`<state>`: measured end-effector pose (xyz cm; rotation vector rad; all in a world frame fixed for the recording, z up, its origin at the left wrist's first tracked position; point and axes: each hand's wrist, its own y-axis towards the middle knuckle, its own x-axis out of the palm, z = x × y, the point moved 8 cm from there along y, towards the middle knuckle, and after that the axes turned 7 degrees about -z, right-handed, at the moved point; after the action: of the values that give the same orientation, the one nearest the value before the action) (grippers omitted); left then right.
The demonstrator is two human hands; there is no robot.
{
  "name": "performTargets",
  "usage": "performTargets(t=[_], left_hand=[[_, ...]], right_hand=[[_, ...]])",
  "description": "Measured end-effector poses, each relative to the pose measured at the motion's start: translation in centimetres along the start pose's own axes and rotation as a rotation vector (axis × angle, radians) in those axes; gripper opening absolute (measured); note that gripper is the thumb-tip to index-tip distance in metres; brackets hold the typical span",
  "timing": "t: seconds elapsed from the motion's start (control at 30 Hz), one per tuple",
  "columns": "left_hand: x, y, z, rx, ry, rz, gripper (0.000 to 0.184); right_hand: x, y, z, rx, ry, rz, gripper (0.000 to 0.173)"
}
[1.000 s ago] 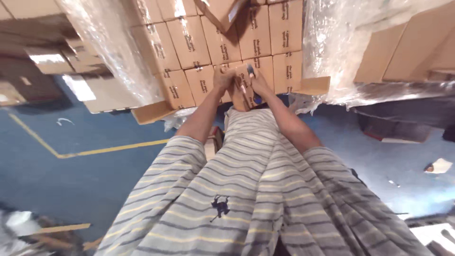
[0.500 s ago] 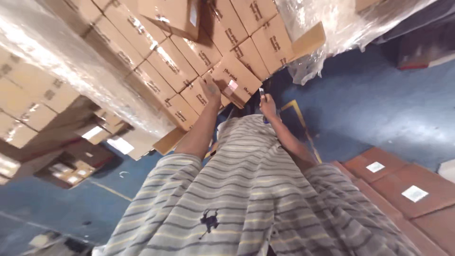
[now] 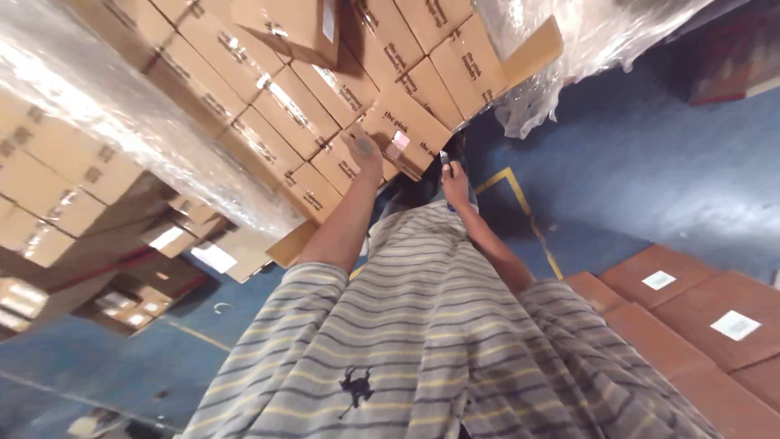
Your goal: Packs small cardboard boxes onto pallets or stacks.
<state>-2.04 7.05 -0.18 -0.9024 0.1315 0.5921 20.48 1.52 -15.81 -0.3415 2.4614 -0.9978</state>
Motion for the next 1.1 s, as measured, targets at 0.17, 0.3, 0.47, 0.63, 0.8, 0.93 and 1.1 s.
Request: performTargets(t=[0.17, 0.3, 0.47, 0.63, 0.8, 0.93, 1.1], left_hand=[[-0.2, 0.2, 0.0, -0.009, 0.048, -0.009, 0.043], [-1.0, 7.3, -5.9, 0.021, 0.126, 0.097, 0.050], [-0.9, 9.8, -8.0, 0.086, 0.154, 0.061, 0.056], [-1.3, 0.4, -0.7, -0.196, -0.017, -0.073, 0.039], [-1.8, 10.9, -9.4, 0.216, -0.039, -0.201, 0.050], [-3.0, 10.2, -10.3, 0.174, 0.108, -0.326, 0.051], [-1.9, 9.3, -7.9, 0.296, 0.249, -0.418, 0.059]], right_hand=[[0.0, 0.2, -0.8, 0.053, -0.033, 0.020, 0.036], [0.7, -1.0, -1.1, -0.011, -0.327, -0.172, 0.037], [-0.5, -3.8, -1.1, -0.036, -0.671, -0.200, 0.050], [-1.3, -1.2, -7.6, -0.186, -0.711, 0.081, 0.087], [-2.7, 2.8, -12.9, -0.329, -0.996, -0.143, 0.052], [-6.2, 4.8, -12.7, -0.217, -0.734, -0.195, 0.038], [-8.1, 3.6, -14.1, -0.172, -0.499, -0.098, 0.040]])
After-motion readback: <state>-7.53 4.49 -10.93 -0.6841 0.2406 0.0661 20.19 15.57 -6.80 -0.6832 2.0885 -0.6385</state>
